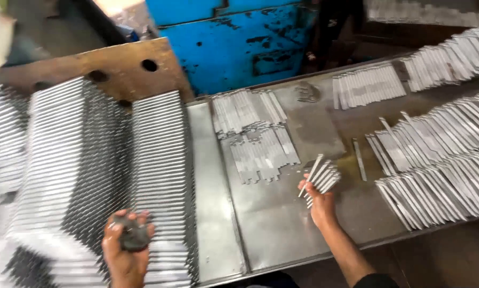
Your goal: Assembling metal components by placing thin metal rods into a structured frame on a fabrication floor.
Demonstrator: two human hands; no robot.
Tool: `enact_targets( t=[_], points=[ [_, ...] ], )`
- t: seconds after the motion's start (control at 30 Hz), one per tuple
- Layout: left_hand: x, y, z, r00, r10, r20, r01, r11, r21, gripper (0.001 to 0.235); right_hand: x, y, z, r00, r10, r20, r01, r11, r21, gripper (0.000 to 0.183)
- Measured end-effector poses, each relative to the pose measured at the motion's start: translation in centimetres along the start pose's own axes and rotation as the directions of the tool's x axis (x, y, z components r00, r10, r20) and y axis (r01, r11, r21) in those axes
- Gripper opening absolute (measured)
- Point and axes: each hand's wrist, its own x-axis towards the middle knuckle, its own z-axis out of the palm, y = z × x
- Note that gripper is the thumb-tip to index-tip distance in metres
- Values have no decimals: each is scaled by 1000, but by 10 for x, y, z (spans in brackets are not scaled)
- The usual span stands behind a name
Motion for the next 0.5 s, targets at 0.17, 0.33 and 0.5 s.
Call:
enact_targets(
  t=[0.17, 0.33, 0.5],
  points=[
    [-28, 24, -23, 890, -455, -39, 450, 888, -97, 43, -61, -9, 140, 850, 487, 201, -504, 862, 43, 36],
    [-39, 48, -5, 815, -579, -30, 560, 772, 300, 74, -135, -77, 301, 793, 310, 525, 381, 420, -824, 14],
    [-17, 37, -28, 841, -529, -110, 534, 783, 319, 59, -181, -51, 356, 718, 388, 578, 493, 302, -816, 10]
  ],
)
